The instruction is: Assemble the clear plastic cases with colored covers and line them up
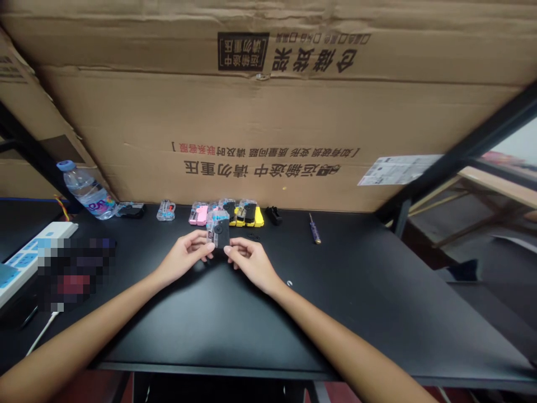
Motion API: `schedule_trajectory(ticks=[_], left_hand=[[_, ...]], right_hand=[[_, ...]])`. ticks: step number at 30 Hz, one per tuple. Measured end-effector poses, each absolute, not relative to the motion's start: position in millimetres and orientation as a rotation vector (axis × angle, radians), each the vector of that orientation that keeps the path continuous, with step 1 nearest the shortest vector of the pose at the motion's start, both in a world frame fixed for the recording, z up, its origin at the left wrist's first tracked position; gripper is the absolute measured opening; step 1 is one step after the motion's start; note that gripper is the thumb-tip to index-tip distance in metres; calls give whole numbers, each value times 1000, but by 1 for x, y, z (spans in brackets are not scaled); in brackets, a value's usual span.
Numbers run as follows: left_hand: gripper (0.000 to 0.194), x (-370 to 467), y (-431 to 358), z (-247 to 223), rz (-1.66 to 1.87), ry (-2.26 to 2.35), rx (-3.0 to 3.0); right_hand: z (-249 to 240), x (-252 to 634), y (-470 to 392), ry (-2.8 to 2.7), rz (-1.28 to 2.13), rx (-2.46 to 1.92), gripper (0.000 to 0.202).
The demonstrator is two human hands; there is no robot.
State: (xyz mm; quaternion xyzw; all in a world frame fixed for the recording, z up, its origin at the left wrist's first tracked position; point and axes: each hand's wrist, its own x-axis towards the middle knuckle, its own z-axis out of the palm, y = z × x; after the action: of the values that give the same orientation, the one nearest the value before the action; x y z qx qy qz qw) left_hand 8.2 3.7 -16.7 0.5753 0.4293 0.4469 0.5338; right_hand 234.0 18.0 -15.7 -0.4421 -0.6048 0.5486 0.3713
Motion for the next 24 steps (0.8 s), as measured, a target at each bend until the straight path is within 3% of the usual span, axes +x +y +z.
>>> schedule_trajectory(ticks=[6, 12, 24], left_hand=[[46, 10, 2, -10, 960, 1114, 1472], [56, -7, 19, -4, 1141, 1247, 1390], [51, -26, 61, -22, 1047, 1404, 1383]], right_hand=[[-11, 233, 18, -1562, 1399, -1134, 59], [-9, 231, 17, -1662, 1426, -1094, 54], [-11, 233, 15, -1729, 1405, -1075, 50]])
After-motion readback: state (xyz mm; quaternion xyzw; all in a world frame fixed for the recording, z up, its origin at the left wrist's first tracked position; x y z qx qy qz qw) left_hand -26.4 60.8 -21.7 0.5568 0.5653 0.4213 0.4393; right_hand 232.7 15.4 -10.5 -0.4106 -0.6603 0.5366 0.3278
